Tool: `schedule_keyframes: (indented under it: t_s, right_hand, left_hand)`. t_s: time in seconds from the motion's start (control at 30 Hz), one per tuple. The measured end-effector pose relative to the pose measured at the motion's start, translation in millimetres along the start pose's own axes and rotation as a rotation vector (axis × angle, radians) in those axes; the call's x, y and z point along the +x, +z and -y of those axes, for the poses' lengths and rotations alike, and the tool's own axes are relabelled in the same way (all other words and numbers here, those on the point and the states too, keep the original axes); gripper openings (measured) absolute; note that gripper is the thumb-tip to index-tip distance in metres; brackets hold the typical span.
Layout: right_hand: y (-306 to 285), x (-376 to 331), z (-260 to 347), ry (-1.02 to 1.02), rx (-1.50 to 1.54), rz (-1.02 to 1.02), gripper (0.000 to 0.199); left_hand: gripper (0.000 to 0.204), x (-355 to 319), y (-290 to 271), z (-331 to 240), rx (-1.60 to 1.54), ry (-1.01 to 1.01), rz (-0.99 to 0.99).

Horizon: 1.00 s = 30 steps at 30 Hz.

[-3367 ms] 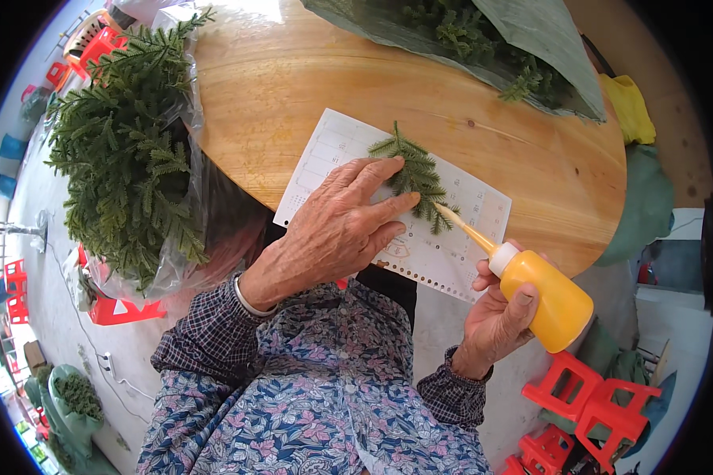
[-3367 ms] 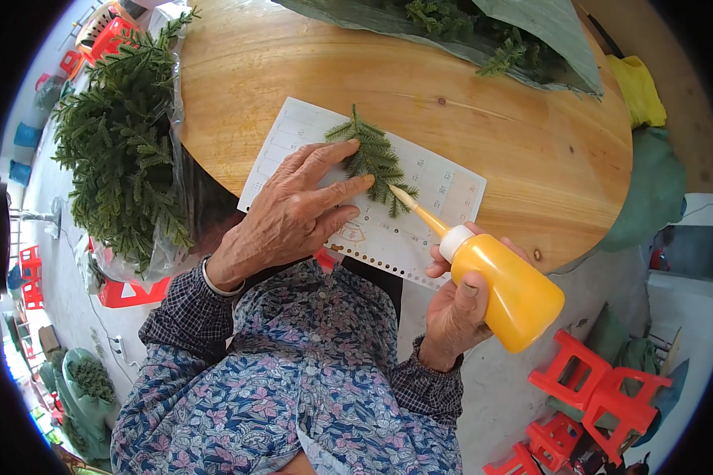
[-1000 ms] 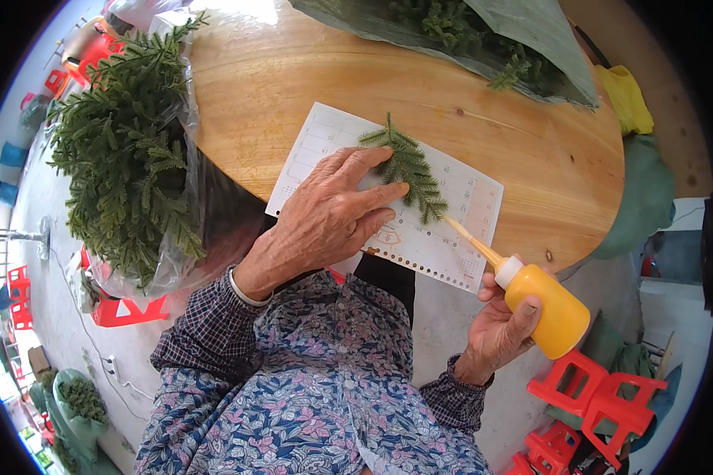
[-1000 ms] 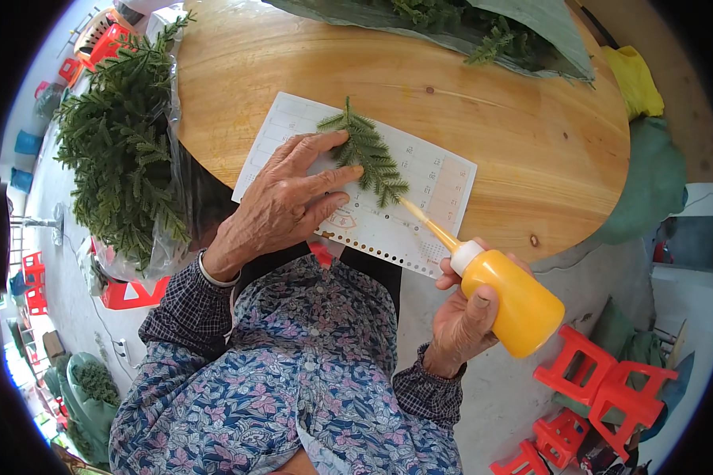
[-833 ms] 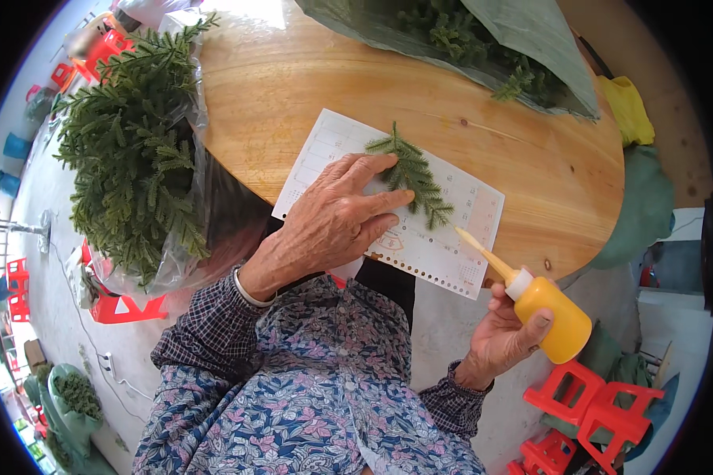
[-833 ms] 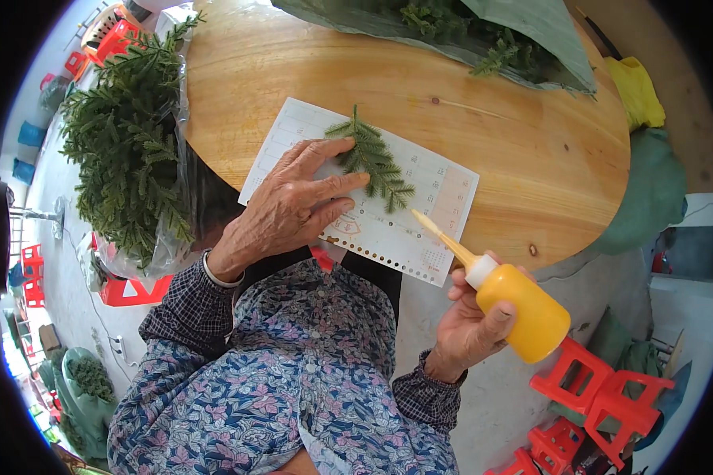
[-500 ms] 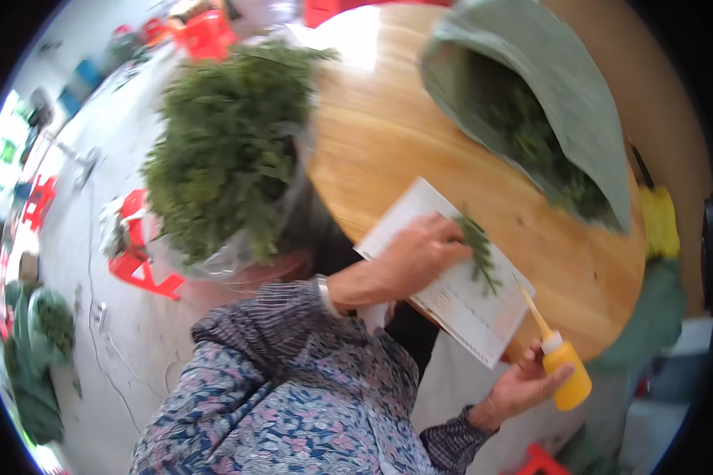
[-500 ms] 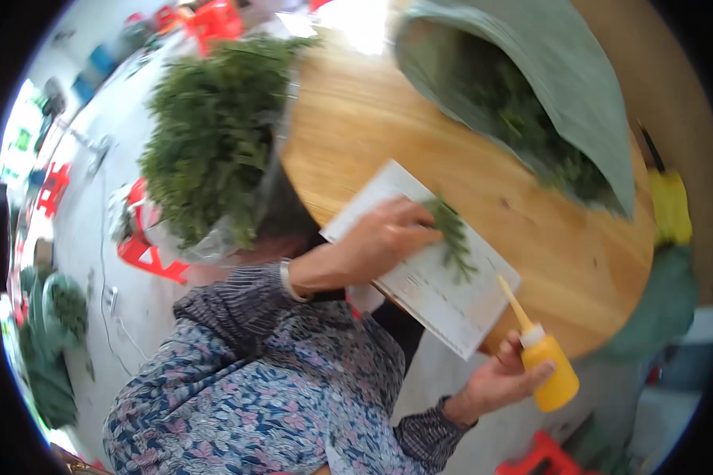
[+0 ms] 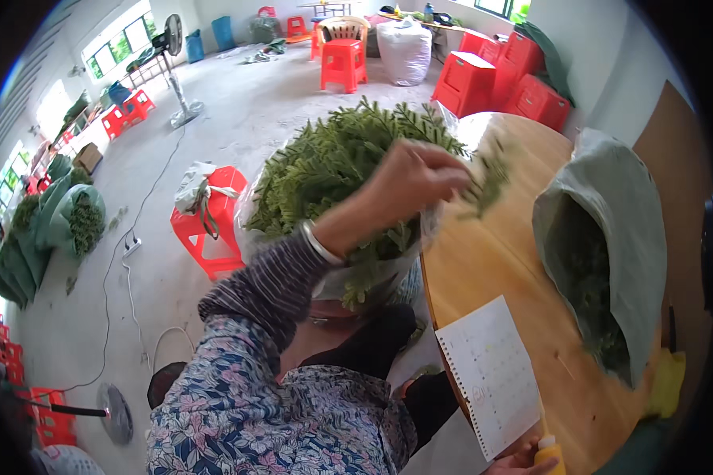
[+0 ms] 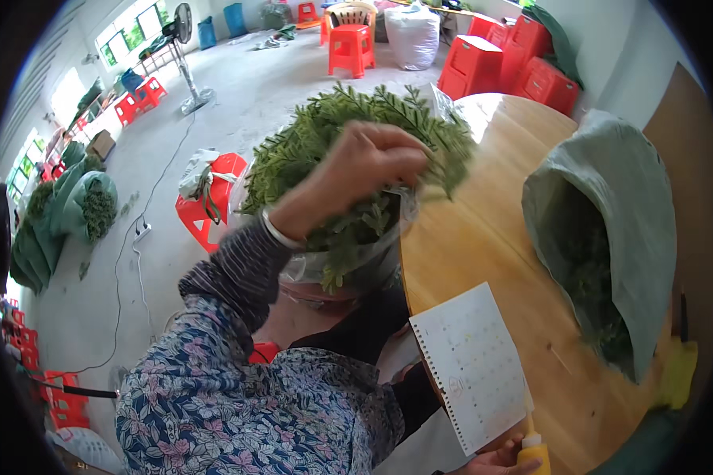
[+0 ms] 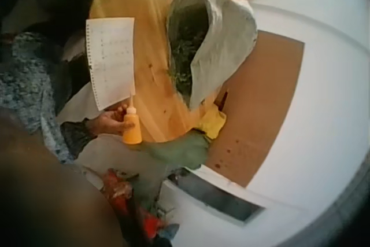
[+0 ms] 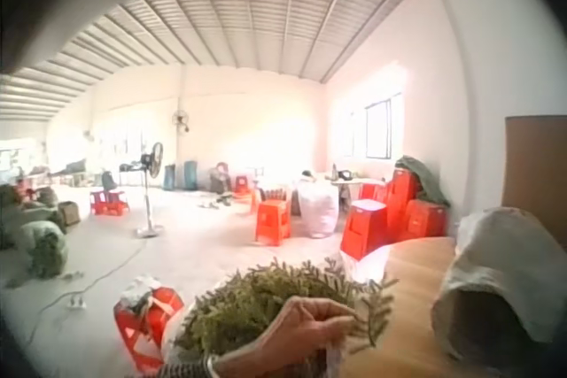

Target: Applying glue to artificial green plant sprigs and sticking them onto sheets of paper in a notebook.

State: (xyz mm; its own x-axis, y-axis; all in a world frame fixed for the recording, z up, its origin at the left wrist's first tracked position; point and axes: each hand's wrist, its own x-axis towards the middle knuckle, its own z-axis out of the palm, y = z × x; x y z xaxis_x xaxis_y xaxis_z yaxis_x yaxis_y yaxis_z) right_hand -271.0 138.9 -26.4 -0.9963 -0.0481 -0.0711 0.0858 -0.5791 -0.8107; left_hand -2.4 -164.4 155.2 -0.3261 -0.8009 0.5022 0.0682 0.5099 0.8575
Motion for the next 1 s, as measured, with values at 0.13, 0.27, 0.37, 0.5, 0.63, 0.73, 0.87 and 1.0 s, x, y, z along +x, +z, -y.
schedule_keyframes:
  t_s: [0.13, 0.27, 0.37, 0.5, 0.63, 0.73, 0.87, 1.0]
  right_hand:
    - [17.6, 32.6, -3.9, 0.044, 0.067, 0.073, 0.04]
    - [38.4, 0.5, -43.6, 0.07, 0.132, 0.107, 0.033]
    - [55.0, -2.2, -76.9, 0.103, 0.16, 0.206, 0.028]
    - [86.0, -28.2, -65.8, 0.145, 0.192, 0.25, 0.021]
    - [96.4, -42.0, -44.7, 0.136, 0.234, 0.239, 0.014]
    - [91.5, -46.0, -26.2, 0.1, 0.246, 0.144, 0.009]
    - [24.3, -39.3, 32.8, -0.108, -0.043, 0.35, 0.042]
    - [43.6, -53.3, 29.8, -0.176, -0.018, 0.233, 0.039]
  left_hand:
    - [0.019, 22.7, -63.5, -14.3, 0.055, -0.161, -0.181]
    - [0.014, 20.7, -167.1, 14.0, 0.052, -0.104, -0.353]
    - [0.011, -5.1, -260.6, 57.8, -0.288, -0.285, -0.476]
    - [0.009, -26.5, -281.2, 89.3, -0.318, -0.403, -0.52]
    - [0.012, -69.8, -267.3, 119.9, -0.183, -0.507, -0.468]
    - [0.016, -63.9, -273.4, 158.1, -0.07, -0.616, -0.337]
    - [0.019, -54.6, -293.6, 149.9, 0.611, -0.148, -0.063]
    - [0.013, -43.0, -208.4, 52.1, 1.006, 0.268, -0.346]
